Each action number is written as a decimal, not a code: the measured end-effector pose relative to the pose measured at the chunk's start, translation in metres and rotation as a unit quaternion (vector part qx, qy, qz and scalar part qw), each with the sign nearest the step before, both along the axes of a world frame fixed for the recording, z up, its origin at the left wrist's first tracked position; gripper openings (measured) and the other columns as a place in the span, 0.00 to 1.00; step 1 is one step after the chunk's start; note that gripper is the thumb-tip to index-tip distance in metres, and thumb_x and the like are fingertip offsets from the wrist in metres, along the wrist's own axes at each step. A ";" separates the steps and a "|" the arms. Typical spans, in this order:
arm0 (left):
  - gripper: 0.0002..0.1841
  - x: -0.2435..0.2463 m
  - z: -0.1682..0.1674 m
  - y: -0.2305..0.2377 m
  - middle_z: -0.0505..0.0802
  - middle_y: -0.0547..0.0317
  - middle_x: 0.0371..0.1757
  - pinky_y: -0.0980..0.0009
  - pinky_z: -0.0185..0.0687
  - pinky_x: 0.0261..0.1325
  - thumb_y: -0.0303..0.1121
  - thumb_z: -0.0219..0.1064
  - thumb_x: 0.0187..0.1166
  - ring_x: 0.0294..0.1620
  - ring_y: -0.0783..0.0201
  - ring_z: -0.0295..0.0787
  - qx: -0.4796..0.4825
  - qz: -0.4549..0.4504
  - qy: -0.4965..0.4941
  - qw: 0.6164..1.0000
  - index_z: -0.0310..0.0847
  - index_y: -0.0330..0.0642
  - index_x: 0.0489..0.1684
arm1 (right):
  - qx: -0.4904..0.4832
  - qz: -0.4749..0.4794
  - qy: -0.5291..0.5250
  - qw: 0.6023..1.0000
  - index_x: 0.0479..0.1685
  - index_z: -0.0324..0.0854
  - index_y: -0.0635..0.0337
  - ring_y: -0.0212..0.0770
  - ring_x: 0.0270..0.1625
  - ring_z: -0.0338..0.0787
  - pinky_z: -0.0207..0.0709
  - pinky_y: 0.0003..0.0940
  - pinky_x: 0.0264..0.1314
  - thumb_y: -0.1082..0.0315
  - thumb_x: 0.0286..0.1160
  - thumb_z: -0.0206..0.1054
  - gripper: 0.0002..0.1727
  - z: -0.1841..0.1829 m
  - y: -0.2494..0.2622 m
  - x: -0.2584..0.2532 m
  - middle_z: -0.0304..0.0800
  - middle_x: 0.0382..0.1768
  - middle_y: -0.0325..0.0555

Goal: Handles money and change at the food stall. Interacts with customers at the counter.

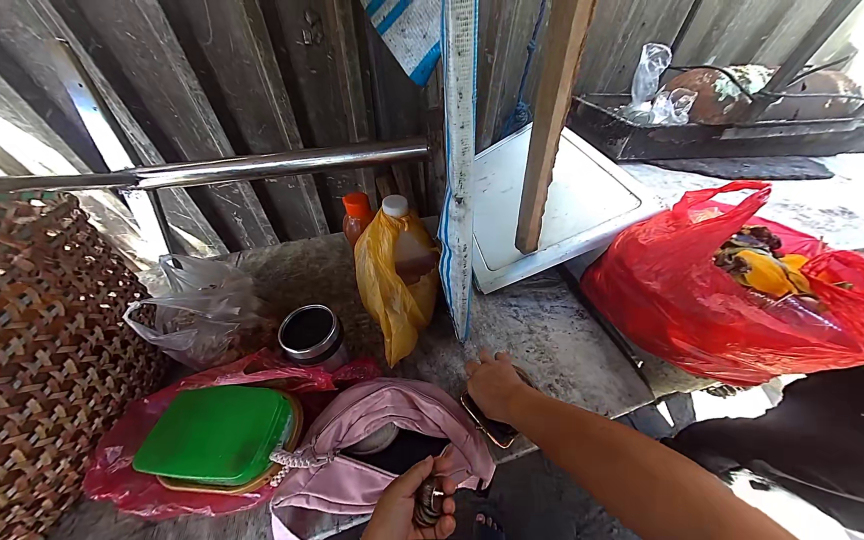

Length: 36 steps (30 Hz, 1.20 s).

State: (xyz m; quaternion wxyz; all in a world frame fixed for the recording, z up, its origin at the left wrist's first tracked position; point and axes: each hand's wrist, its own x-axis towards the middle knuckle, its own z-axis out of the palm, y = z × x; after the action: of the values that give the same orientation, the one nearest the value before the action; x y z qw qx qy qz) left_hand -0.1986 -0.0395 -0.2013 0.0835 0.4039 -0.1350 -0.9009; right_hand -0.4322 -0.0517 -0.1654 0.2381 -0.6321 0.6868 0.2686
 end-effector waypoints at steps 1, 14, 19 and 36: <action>0.23 0.002 0.000 0.000 0.90 0.51 0.30 0.69 0.88 0.28 0.42 0.39 0.96 0.25 0.60 0.89 -0.001 -0.002 0.004 1.000 0.79 0.38 0.54 | 0.007 0.011 -0.005 1.000 0.58 0.84 0.72 0.72 0.83 0.63 0.69 0.72 0.70 0.77 0.75 0.64 0.15 0.000 0.000 -0.002 0.71 0.79 0.63; 0.21 -0.012 0.009 -0.004 0.88 0.53 0.30 0.75 0.83 0.22 0.40 0.42 0.95 0.20 0.65 0.85 -0.001 0.058 -0.010 0.998 0.80 0.37 0.48 | -0.115 0.013 -0.129 0.985 0.60 0.85 0.69 0.67 0.90 0.54 0.48 0.80 0.83 0.68 0.86 0.58 0.17 -0.008 0.031 -0.026 0.68 0.82 0.57; 0.25 -0.021 0.012 -0.003 0.84 0.60 0.18 0.77 0.76 0.13 0.49 0.38 0.95 0.11 0.68 0.79 0.010 0.117 0.052 0.992 0.74 0.45 0.34 | -0.192 -0.104 -0.196 0.956 0.59 0.89 0.61 0.62 0.88 0.59 0.49 0.73 0.84 0.57 0.89 0.56 0.20 0.019 0.044 -0.034 0.74 0.78 0.53; 0.19 -0.040 0.030 -0.023 0.94 0.46 0.35 0.63 0.95 0.34 0.38 0.47 0.94 0.31 0.54 0.96 0.023 0.208 0.054 0.976 0.81 0.35 0.46 | -0.349 -0.139 -0.261 0.889 0.52 0.95 0.45 0.61 0.83 0.68 0.64 0.69 0.76 0.52 0.81 0.67 0.15 0.054 0.054 0.024 0.78 0.79 0.46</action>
State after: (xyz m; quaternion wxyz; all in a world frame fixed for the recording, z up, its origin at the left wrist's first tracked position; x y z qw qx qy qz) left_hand -0.2389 -0.0620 -0.1717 0.2673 0.3759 -0.0226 -0.8870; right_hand -0.4082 0.0020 -0.1113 0.2079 -0.6195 0.7304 -0.1989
